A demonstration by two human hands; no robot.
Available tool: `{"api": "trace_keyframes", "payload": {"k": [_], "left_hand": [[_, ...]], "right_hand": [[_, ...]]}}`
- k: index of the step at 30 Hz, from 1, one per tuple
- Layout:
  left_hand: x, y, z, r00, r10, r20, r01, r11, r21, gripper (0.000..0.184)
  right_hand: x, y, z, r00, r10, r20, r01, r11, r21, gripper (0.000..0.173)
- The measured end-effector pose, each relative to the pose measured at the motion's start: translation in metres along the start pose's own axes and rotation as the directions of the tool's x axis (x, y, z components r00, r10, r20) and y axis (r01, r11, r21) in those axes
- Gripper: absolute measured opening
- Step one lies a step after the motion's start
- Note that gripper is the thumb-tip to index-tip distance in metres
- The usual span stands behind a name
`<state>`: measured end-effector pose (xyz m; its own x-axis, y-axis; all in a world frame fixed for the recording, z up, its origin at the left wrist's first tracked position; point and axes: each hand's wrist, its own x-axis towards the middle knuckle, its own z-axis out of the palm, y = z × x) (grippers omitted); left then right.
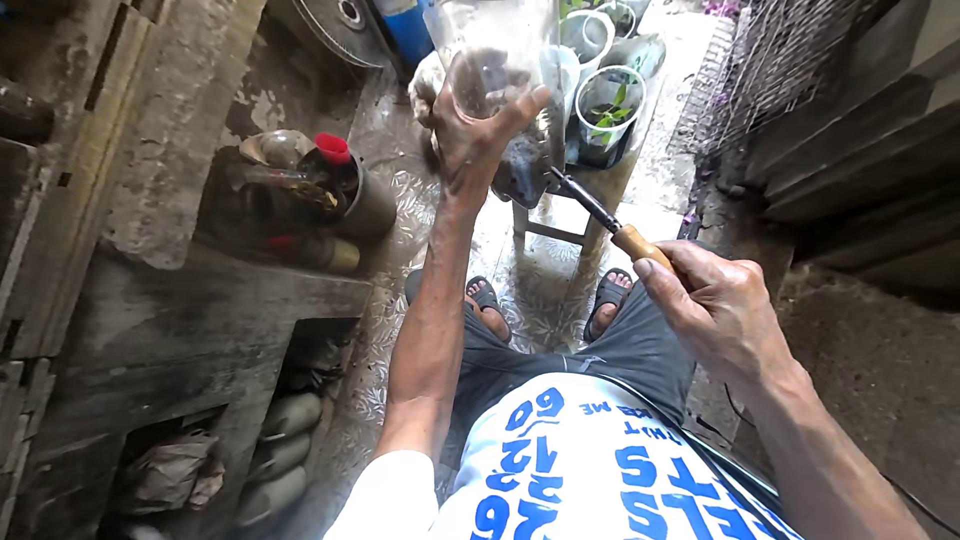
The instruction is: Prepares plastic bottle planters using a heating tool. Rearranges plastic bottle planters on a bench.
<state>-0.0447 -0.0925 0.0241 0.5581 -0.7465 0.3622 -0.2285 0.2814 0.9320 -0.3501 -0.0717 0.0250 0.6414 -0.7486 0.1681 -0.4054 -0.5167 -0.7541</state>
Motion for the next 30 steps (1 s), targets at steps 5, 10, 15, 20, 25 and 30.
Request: {"api": "trace_keyframes", "payload": {"k": [5,10,15,20,25,30], "left_hand": [[-0.002,-0.001,-0.001,1.000,0.011,0.029,-0.011,1.000,-0.016,0.054],[-0.004,-0.001,0.000,0.998,0.022,0.056,-0.022,1.000,0.015,0.053],[-0.006,-0.004,0.000,0.997,0.039,0.067,-0.042,0.998,0.036,0.055],[-0.014,-0.010,0.002,0.998,0.019,0.067,-0.019,1.000,0.004,0.057],[-0.017,-0.016,0.005,0.999,0.022,0.048,-0.021,0.999,-0.034,0.055],[-0.024,-0.016,0.004,0.998,0.050,0.026,-0.052,0.997,0.058,0.060]], "right_hand": [[0.000,0.001,-0.001,1.000,-0.004,0.007,0.004,1.000,-0.002,0.031],[0.002,0.000,-0.002,1.000,-0.004,0.022,0.004,1.000,-0.022,0.033],[0.005,-0.001,0.001,0.999,0.017,0.031,-0.016,0.999,-0.028,0.032],[0.010,0.002,0.008,0.999,0.017,0.048,-0.015,0.999,-0.041,0.032],[0.007,0.006,0.001,0.997,0.035,0.063,-0.035,0.999,-0.007,0.032],[0.006,0.014,-0.024,0.983,0.176,0.045,-0.182,0.937,0.300,0.029]]}}
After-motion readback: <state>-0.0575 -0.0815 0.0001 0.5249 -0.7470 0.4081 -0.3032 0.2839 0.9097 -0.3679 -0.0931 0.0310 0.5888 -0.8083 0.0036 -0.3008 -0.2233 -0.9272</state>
